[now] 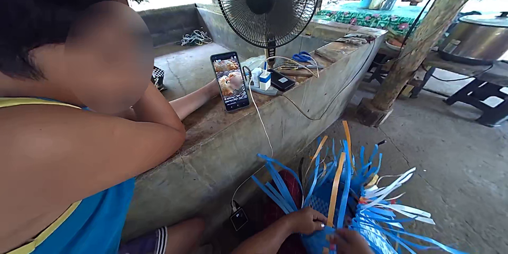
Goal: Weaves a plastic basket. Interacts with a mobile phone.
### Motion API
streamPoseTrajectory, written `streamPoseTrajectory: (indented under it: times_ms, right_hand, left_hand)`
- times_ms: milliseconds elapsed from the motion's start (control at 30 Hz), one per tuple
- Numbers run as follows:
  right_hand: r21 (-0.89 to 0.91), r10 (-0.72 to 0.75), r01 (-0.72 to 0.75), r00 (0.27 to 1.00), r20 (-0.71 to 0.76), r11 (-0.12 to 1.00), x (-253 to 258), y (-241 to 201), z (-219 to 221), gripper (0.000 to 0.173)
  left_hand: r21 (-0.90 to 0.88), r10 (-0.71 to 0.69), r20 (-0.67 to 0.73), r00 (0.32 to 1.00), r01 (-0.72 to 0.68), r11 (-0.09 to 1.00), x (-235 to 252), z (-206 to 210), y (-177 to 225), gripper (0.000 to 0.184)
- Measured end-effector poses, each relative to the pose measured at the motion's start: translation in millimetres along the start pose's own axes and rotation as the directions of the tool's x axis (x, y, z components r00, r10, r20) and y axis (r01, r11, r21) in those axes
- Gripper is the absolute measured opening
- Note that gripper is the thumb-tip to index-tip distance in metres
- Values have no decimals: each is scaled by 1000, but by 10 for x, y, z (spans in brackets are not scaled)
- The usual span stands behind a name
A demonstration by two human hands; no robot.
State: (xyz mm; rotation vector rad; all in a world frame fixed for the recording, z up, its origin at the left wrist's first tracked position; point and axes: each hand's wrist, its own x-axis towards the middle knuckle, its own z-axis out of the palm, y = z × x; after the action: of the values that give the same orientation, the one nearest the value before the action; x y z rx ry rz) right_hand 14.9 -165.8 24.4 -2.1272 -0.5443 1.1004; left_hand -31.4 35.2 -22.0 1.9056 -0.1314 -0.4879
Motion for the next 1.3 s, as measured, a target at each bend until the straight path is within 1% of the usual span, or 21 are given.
streamPoseTrajectory:
  times_ms: [67,100,167,233,333,467,533,600,633,700,733,800,833,900,967,1033,1067,1133,1167,1233,1300]
  right_hand:
    - [-89,-67,54,986,-155,995,20,-93,-122,30]
    - [-106,-86,65,974,-208,992,58,-99,-137,29]
    - [-96,-89,65,957,-275,993,92,-75,-104,28]
    - [-96,-105,79,942,-318,992,27,-21,-64,30]
    - [-162,-130,78,929,-347,984,-134,143,-35,33]
    - [-204,-137,73,938,-318,976,-159,381,-36,31]
    - [-262,-141,60,942,-303,963,-100,382,-62,30]
    - [-343,-102,0,955,-279,939,-73,273,-102,31]
    - [-371,-107,-5,954,-280,929,-60,222,-112,31]
    - [-363,-165,53,944,-285,930,-29,142,-104,36]
    - [-324,-234,130,923,-306,937,1,142,-83,35]
    - [-221,-344,278,863,-369,935,35,170,-39,27]
    - [-170,-373,332,835,-405,928,27,186,-8,25]
    - [-136,-451,441,766,-458,887,-5,280,103,22]
    - [-190,-574,555,680,-457,810,-6,431,232,16]
    - [-292,-664,601,621,-415,744,-8,571,312,14]
    - [-339,-689,601,606,-398,724,-12,619,326,16]
    - [-410,-700,568,609,-374,714,-52,676,325,20]
    - [-423,-689,547,626,-365,722,-66,696,316,21]
    - [-399,-660,532,667,-345,747,-68,713,247,21]
    - [-345,-636,536,681,-362,770,-54,641,162,16]
  left_hand:
    - [27,-17,41,999,16,999,4,11,52,34]
    - [46,-8,53,999,5,999,4,26,78,33]
    - [78,42,59,997,-47,996,12,45,71,28]
    - [144,94,53,994,-100,984,19,55,16,32]
    - [185,134,52,990,-141,973,26,75,-33,34]
    - [147,169,51,984,-175,974,31,168,-6,31]
    - [144,150,1,989,-149,978,34,213,14,30]
    - [167,126,-61,990,-115,979,43,238,51,30]
    - [194,122,-82,989,-104,975,49,245,74,30]
    - [269,143,-114,983,-108,957,51,271,113,29]
    - [299,166,-125,978,-122,946,45,285,125,28]
    - [334,213,-119,970,-163,928,25,281,121,25]
    - [317,218,-93,972,-178,932,18,246,106,24]
    - [201,211,-31,977,-200,959,19,164,19,25]
    - [49,126,36,991,-127,991,10,103,-47,31]
    - [-37,36,55,998,-34,999,22,93,-37,36]
    - [-60,9,46,999,-6,998,38,107,-14,36]
    - [-74,-19,8,1000,19,997,66,155,22,34]
    - [-82,-26,-11,1000,25,996,72,176,27,34]
    - [-100,-37,-23,999,34,994,87,188,27,35]
    - [-95,-34,-4,999,33,995,98,196,23,36]
